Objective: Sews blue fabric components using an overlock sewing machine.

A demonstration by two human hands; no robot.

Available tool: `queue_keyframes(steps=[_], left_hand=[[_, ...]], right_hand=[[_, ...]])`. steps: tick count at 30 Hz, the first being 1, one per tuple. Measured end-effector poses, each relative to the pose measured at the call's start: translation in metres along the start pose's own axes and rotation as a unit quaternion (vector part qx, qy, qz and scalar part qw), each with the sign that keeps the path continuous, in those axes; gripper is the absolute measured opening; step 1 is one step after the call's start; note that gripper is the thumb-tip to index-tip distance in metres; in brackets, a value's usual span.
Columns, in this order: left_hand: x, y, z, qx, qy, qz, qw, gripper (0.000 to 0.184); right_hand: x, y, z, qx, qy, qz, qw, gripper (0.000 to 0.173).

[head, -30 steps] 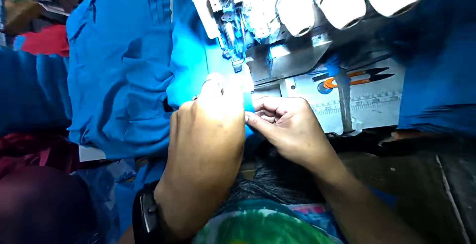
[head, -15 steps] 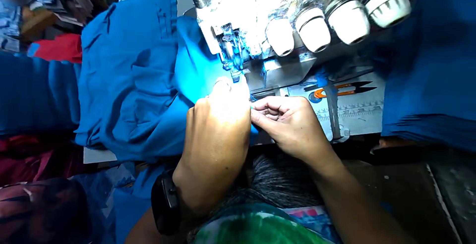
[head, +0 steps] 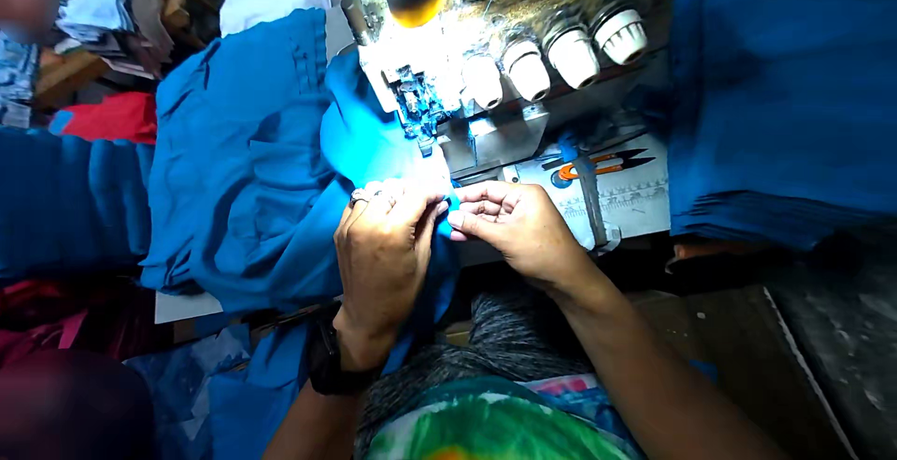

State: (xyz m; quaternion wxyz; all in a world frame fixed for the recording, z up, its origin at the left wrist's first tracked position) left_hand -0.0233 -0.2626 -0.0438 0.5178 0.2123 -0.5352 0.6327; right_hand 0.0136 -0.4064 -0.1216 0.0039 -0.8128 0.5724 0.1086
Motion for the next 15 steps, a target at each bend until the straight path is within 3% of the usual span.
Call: queue_keyframes(steps=[7,15], left_hand=[[-0.0048,-0.0005,0.0044,-0.074,0.04,-0.042,0.996,0.013],[-0.0083,0.0034,-0.002,-0.111,0.06,-0.051,0.991,0.015]], right_hand=[[-0.001,0.0031,-0.0056,-0.017,-0.005,-0.015,1.0,0.017],[-0.005,-0.0016,-0.0024,-0.096,-0.084,0.0,0.992,0.019]])
Point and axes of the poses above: each hand's wrist, its own y-axis away from the middle knuckle, its own x-axis out of the back of the hand, z = x × y, the point moved 6 cm from there along -y, towards the middle knuckle, and after that the axes turned 3 degrees about y, right-handed, at the moved point
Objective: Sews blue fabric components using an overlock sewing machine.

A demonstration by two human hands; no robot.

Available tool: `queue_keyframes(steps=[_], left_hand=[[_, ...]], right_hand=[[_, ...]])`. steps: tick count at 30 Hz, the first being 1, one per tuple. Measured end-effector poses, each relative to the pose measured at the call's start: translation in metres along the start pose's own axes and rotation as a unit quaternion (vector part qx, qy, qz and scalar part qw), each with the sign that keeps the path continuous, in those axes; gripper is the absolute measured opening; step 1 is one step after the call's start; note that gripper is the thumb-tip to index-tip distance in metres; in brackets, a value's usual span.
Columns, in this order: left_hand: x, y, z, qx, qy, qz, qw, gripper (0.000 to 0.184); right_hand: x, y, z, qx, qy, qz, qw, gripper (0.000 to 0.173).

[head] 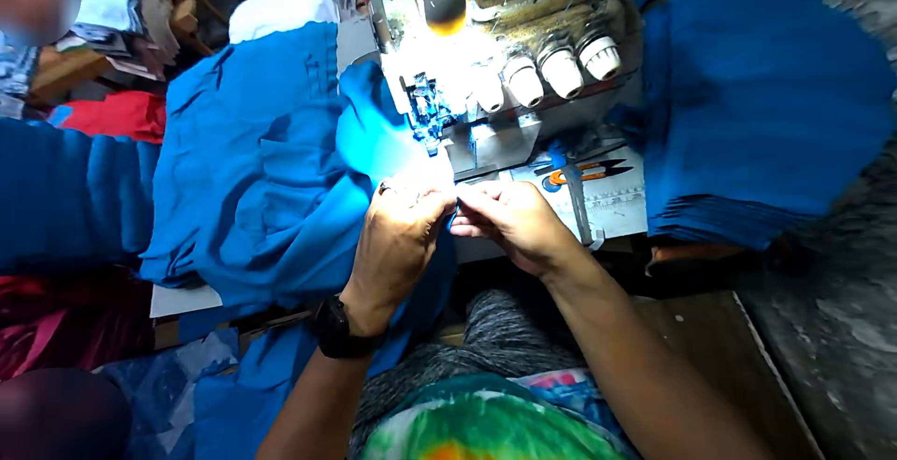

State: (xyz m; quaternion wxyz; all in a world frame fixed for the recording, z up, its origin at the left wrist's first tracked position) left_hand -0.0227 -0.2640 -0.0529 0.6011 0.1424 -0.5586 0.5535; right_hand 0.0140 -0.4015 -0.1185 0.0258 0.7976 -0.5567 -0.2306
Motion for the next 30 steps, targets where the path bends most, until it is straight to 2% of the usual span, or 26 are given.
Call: queue_keyframes(steps=[5,9,12,13,15,17,20,23,26,30], left_hand=[[-0.003,0.005,-0.009,-0.013,0.039,0.024,0.999,0.012],[0.002,0.015,-0.018,0.025,0.091,0.051,0.994,0.017],[0.002,0.021,-0.012,0.057,0.043,0.088,0.993,0.052],[-0.003,0.021,-0.01,0.066,0.003,0.081,0.995,0.059],[-0.017,0.025,-0.01,0.082,-0.028,0.092,0.992,0.045],[-0.022,0.029,-0.012,0.1,-0.005,0.144,0.985,0.027],[-0.017,0.032,-0.013,0.125,0.015,0.181,0.976,0.027],[-0.011,0.021,-0.022,0.133,0.005,0.163,0.978,0.025],[-0.006,0.004,-0.037,0.138,-0.012,0.129,0.982,0.03],[-0.001,-0.017,-0.056,0.141,-0.002,0.104,0.985,0.035]], right_hand=[[-0.001,-0.005,0.001,0.013,0.035,0.021,0.999,0.009],[0.0,-0.005,0.0,0.019,0.032,0.017,0.999,0.008],[0.003,-0.003,-0.005,0.056,0.05,0.024,0.997,0.003],[0.003,-0.002,-0.006,0.073,0.064,0.03,0.995,0.007],[0.003,0.001,-0.009,0.116,0.101,0.044,0.987,0.026],[0.002,0.001,-0.013,0.15,0.127,0.046,0.979,0.038],[0.001,-0.002,-0.017,0.194,0.175,0.056,0.964,0.026],[-0.001,-0.01,-0.026,0.241,0.265,0.091,0.929,0.013],[-0.003,-0.016,-0.032,0.253,0.312,0.114,0.909,0.017],[-0.003,-0.009,-0.027,0.264,0.297,0.093,0.913,0.024]])
Point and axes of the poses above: each hand's wrist, its own y-axis away from the middle knuckle, its own x-axis out of the back of the hand, z = x × y, the point moved 6 cm from there along -y, towards the middle knuckle, and after that the axes turned 3 degrees about y, right-handed, at the moved point
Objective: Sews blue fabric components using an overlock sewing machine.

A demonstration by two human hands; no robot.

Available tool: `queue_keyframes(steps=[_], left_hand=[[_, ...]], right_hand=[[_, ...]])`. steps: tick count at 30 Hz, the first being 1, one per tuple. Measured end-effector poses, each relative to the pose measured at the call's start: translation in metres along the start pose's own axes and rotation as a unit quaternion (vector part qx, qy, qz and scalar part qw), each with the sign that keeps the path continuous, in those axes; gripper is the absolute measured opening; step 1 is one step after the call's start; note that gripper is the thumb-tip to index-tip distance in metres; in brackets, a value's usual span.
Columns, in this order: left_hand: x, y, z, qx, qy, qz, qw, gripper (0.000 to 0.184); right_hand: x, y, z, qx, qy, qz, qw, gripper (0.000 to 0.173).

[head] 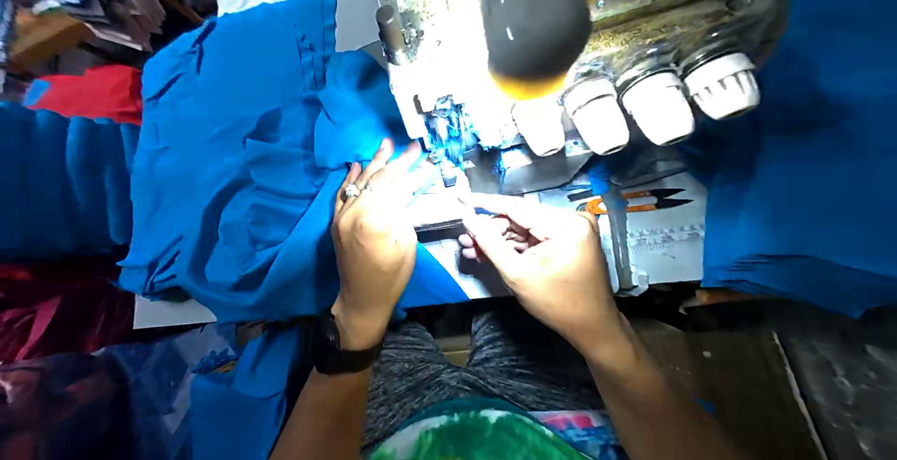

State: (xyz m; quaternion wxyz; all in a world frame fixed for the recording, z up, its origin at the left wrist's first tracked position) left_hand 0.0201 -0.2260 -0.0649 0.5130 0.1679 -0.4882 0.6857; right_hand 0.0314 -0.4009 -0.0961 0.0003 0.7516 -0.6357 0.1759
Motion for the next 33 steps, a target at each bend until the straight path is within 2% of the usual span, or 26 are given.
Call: queue_keyframes(steps=[3,5,8,14,16,20,22,24,27,28,31,33], left_hand=[[0.0,-0.007,-0.003,0.01,0.01,-0.007,1.0,0.038],[0.002,-0.003,-0.002,0.023,-0.017,-0.006,1.0,0.042],[0.009,0.014,-0.001,0.046,-0.054,0.014,0.997,0.047],[0.028,0.051,0.014,0.076,-0.048,0.013,0.996,0.043],[0.022,0.061,0.027,0.084,-0.031,-0.012,0.996,0.038],[-0.025,0.069,0.054,0.046,0.076,-0.104,0.991,0.029],[-0.031,0.069,0.057,0.041,0.088,-0.125,0.987,0.021],[-0.014,0.071,0.057,0.049,0.131,-0.134,0.981,0.025],[0.023,0.063,0.046,0.054,0.209,-0.116,0.97,0.021],[0.026,0.058,0.041,0.061,0.218,-0.134,0.965,0.023],[0.006,0.046,0.025,0.066,0.221,-0.254,0.939,0.025],[0.008,0.049,0.022,0.027,0.188,-0.257,0.948,0.017]], right_hand=[[0.003,0.013,0.001,-0.017,-0.03,-0.019,0.999,0.024],[0.005,0.023,0.003,-0.028,-0.047,-0.034,0.998,0.018],[0.002,0.039,0.01,-0.057,-0.069,-0.061,0.994,0.013],[-0.007,0.059,0.02,-0.109,-0.089,-0.105,0.985,0.013],[-0.005,0.055,0.021,-0.125,-0.097,-0.092,0.983,0.014],[0.004,0.022,0.026,-0.135,-0.082,-0.057,0.986,0.017],[0.003,0.005,0.026,-0.144,-0.07,-0.064,0.985,0.012],[0.008,0.002,0.02,-0.138,-0.067,-0.067,0.986,0.008],[0.017,0.021,0.009,-0.103,0.006,-0.037,0.994,0.006],[0.017,0.031,0.006,-0.085,0.031,-0.026,0.996,0.006],[0.014,0.058,-0.016,0.013,0.114,0.009,0.993,0.011],[0.017,0.076,-0.033,0.062,0.178,0.022,0.982,0.014]])
Point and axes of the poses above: each hand's wrist, its own y-axis away from the middle knuckle, its own x-axis out of the back of the hand, z = x × y, the point moved 6 cm from there along -y, towards the middle knuckle, and after that the axes turned 3 degrees about y, right-handed, at the moved point
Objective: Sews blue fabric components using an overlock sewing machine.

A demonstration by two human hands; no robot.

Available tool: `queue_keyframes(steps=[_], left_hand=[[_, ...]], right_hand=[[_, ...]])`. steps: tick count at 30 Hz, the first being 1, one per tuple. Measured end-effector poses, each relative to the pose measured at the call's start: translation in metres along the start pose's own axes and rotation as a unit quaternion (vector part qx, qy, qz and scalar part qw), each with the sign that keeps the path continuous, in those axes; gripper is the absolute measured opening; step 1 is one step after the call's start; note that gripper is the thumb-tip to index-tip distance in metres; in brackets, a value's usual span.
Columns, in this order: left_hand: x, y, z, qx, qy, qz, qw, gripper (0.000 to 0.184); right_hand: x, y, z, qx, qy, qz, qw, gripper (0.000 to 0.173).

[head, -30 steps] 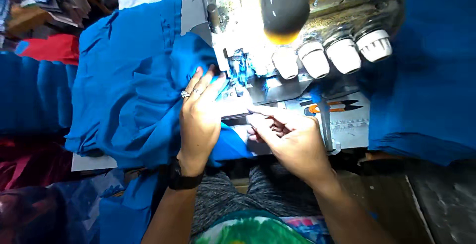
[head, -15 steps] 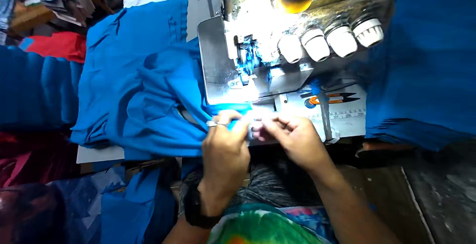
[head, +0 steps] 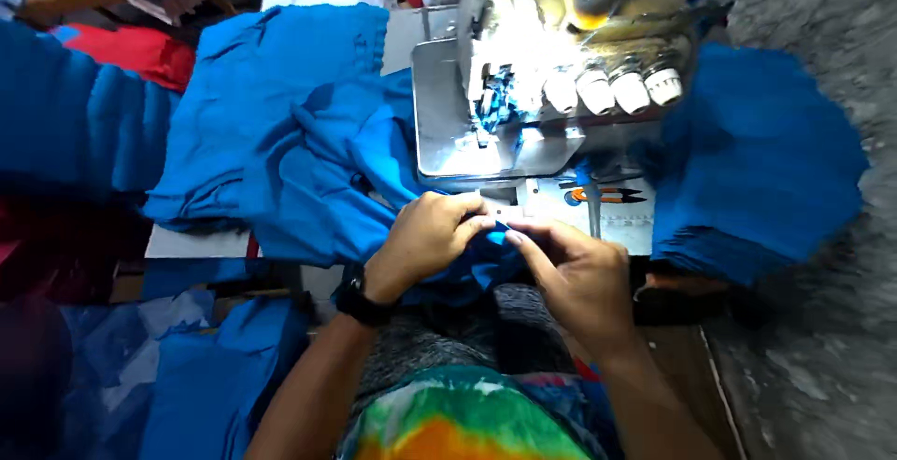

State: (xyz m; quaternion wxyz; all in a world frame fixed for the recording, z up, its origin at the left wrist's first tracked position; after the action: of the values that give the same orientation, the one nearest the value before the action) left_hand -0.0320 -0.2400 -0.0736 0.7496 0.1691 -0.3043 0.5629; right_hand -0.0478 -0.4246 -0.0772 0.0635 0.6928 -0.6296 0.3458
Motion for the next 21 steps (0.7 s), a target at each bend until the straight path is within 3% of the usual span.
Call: queue_keyframes(steps=[3,5,7,8,9,10,11,13,15,16,18,21], left_hand=[[0.007,0.03,0.015,-0.084,-0.025,0.024,0.996,0.022],[0.007,0.058,0.036,-0.132,-0.016,0.025,0.991,0.027],[0.012,0.093,0.067,-0.166,0.006,0.027,0.986,0.028],[0.016,0.112,0.077,-0.164,0.03,0.042,0.985,0.029],[0.019,0.129,0.076,-0.139,0.058,0.081,0.985,0.032],[0.021,0.143,0.062,-0.091,0.075,0.15,0.982,0.034],[0.018,0.155,0.037,-0.021,0.085,0.232,0.969,0.036],[-0.011,0.179,-0.028,0.176,0.156,0.313,0.92,0.04],[-0.048,0.207,-0.063,0.323,0.34,0.302,0.83,0.036],[-0.056,0.215,-0.063,0.33,0.391,0.289,0.809,0.03],[-0.045,0.22,-0.05,0.292,0.409,0.289,0.814,0.023],[-0.02,0.204,-0.014,0.215,0.25,0.323,0.887,0.018]], right_hand=[[0.01,0.03,-0.011,0.005,-0.036,-0.014,0.999,0.014],[0.001,0.045,-0.009,-0.051,-0.205,-0.077,0.974,0.015],[-0.029,0.055,0.0,-0.15,-0.389,-0.15,0.896,0.028],[-0.05,0.062,0.004,-0.197,-0.464,-0.195,0.841,0.046],[-0.072,0.069,0.004,-0.24,-0.533,-0.235,0.776,0.062],[-0.092,0.074,0.001,-0.269,-0.571,-0.261,0.73,0.061],[-0.11,0.077,-0.002,-0.293,-0.582,-0.267,0.71,0.046],[-0.13,0.081,-0.008,-0.355,-0.554,-0.248,0.711,0.023],[-0.132,0.087,-0.013,-0.385,-0.523,-0.235,0.723,0.022],[-0.127,0.091,-0.01,-0.393,-0.52,-0.227,0.724,0.023],[-0.118,0.101,-0.001,-0.415,-0.524,-0.211,0.713,0.029],[-0.145,0.106,-0.018,-0.495,-0.52,-0.213,0.663,0.043]])
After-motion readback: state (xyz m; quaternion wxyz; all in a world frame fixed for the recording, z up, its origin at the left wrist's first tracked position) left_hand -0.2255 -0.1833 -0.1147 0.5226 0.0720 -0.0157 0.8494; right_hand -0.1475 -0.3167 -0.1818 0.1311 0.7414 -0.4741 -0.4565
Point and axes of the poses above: each hand's wrist, its own y-axis away from the middle knuckle, its own x-axis out of the back of the hand, z = x × y, the point moved 6 cm from there along -y, towards the middle knuckle, and after that the axes turned 3 degrees about y, right-handed, at the moved point
